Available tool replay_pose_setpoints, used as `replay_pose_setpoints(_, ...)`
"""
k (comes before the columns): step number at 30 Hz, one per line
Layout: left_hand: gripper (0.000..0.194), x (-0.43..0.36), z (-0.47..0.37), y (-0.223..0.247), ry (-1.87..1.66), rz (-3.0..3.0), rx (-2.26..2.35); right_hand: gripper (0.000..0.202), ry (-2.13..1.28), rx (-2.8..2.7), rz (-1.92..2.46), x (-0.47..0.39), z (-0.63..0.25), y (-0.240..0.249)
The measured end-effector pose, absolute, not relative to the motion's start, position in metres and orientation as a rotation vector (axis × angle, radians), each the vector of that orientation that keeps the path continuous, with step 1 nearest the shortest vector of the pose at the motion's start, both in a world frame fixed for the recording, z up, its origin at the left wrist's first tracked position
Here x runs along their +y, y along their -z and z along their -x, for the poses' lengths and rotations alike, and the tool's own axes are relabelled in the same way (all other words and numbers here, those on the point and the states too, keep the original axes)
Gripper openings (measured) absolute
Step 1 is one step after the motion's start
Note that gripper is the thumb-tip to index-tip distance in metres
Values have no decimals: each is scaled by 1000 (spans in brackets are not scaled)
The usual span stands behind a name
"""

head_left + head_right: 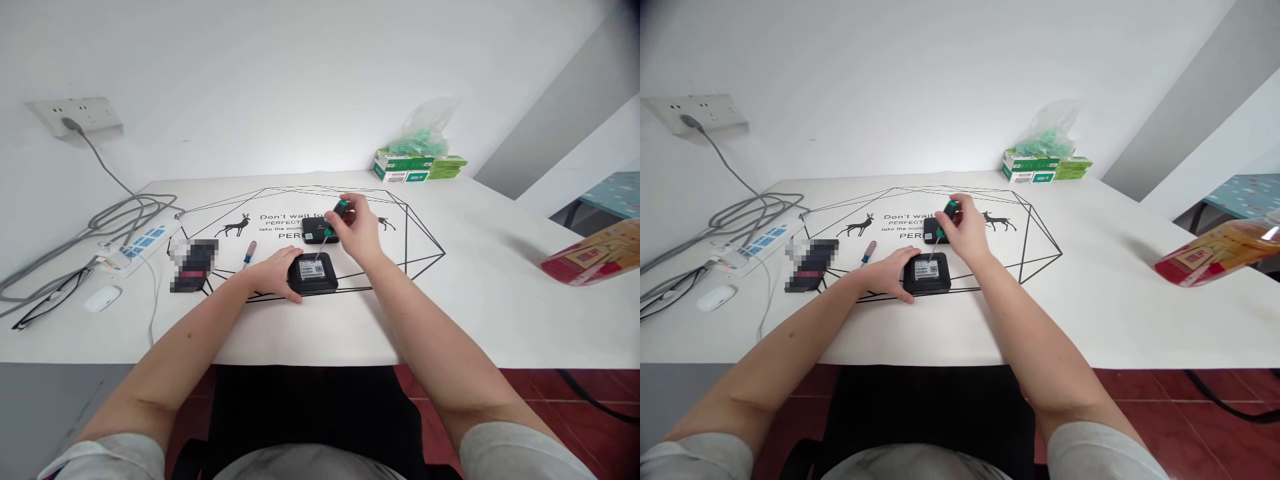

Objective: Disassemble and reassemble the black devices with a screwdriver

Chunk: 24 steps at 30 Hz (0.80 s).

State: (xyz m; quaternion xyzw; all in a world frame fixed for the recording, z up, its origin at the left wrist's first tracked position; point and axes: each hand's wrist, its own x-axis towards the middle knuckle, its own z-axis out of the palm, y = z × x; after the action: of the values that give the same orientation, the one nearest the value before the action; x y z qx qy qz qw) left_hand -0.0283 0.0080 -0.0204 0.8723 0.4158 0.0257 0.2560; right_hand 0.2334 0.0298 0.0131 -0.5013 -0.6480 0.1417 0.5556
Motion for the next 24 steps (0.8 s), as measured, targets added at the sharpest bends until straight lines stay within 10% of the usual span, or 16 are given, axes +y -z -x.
replay_pose_setpoints(24,132,20,35,32,-336,-2366,1021,39,-236,-2047,871,38,-164,-25)
